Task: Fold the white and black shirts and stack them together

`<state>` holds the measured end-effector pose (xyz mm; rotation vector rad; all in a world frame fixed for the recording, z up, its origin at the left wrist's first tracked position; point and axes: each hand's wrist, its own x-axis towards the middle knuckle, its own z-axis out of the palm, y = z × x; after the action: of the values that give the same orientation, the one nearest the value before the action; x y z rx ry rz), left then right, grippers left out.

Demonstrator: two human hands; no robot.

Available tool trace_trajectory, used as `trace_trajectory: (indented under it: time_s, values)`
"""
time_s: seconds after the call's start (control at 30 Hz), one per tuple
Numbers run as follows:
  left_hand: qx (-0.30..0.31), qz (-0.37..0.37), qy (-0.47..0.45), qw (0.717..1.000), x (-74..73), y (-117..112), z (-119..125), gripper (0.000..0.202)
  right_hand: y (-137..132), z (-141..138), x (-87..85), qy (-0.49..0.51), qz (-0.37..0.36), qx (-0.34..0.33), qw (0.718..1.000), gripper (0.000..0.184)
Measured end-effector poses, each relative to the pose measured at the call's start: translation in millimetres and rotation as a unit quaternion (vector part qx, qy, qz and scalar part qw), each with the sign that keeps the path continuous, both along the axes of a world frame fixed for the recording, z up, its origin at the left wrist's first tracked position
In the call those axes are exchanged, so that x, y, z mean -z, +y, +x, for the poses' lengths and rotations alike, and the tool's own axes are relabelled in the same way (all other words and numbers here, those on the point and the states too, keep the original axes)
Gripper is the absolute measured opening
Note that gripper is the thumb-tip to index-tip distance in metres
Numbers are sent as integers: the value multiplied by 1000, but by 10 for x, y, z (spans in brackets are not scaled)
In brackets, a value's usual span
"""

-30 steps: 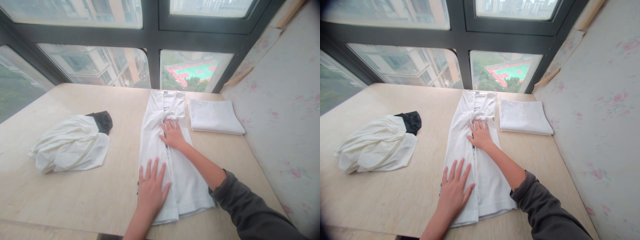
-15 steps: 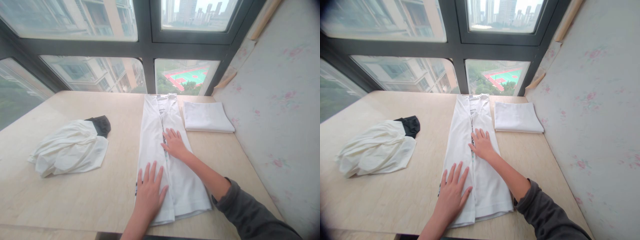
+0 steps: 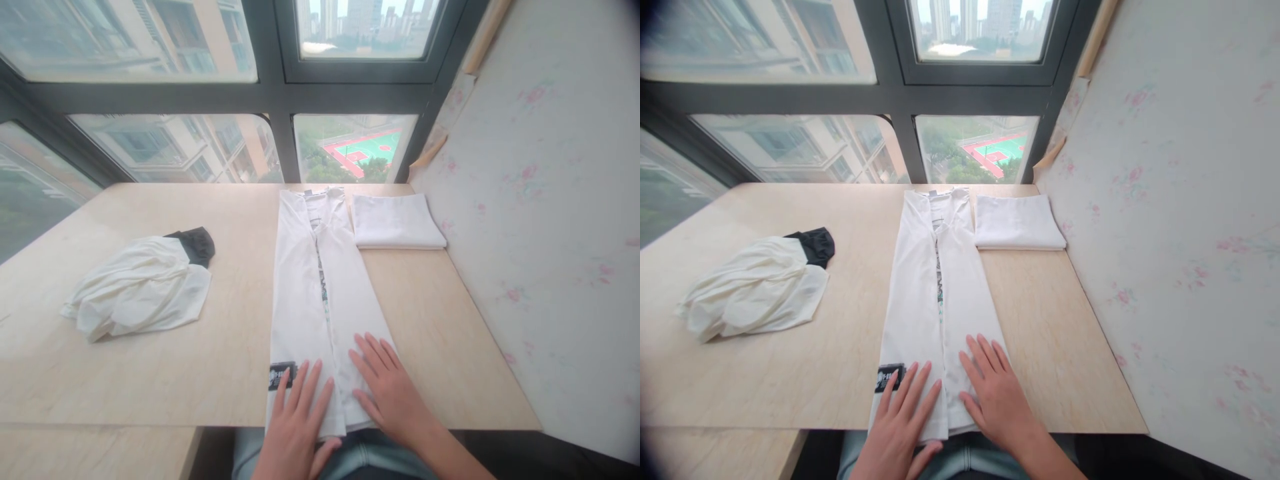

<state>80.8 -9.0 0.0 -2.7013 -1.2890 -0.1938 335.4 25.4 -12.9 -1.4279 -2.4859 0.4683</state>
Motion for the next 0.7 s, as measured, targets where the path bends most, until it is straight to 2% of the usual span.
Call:
trace_trajectory:
  time_s: [0.1, 0.17, 0.27, 0.33, 0.5, 0.6, 0.7]
  values:
    - [19, -1, -1, 1000, 64, -124, -64, 74, -144, 164, -26, 13, -8, -10, 1000, 67]
    - [8, 6, -17, 1000, 150, -193, -123, 63, -220, 274, -13, 6, 0, -33, 999, 71]
    - [-14, 46, -102, 994, 265, -255, -208, 41, -315, 403, 49, -14, 37, -70, 997, 73]
    - [-1, 69, -148, 987, 278, -262, -259, 40, -360, 454, 96, -16, 74, -79, 994, 68]
    - [56, 82, -162, 982, 124, -268, -385, 39, -415, 503, 148, 26, 131, -110, 985, 48]
    - [46, 73, -180, 980, 41, -332, -463, 34, -453, 510, 142, 75, 128, -127, 981, 44]
    - [22, 38, -214, 976, -43, -453, -535, 32, -515, 521, 74, 161, 89, -111, 977, 43]
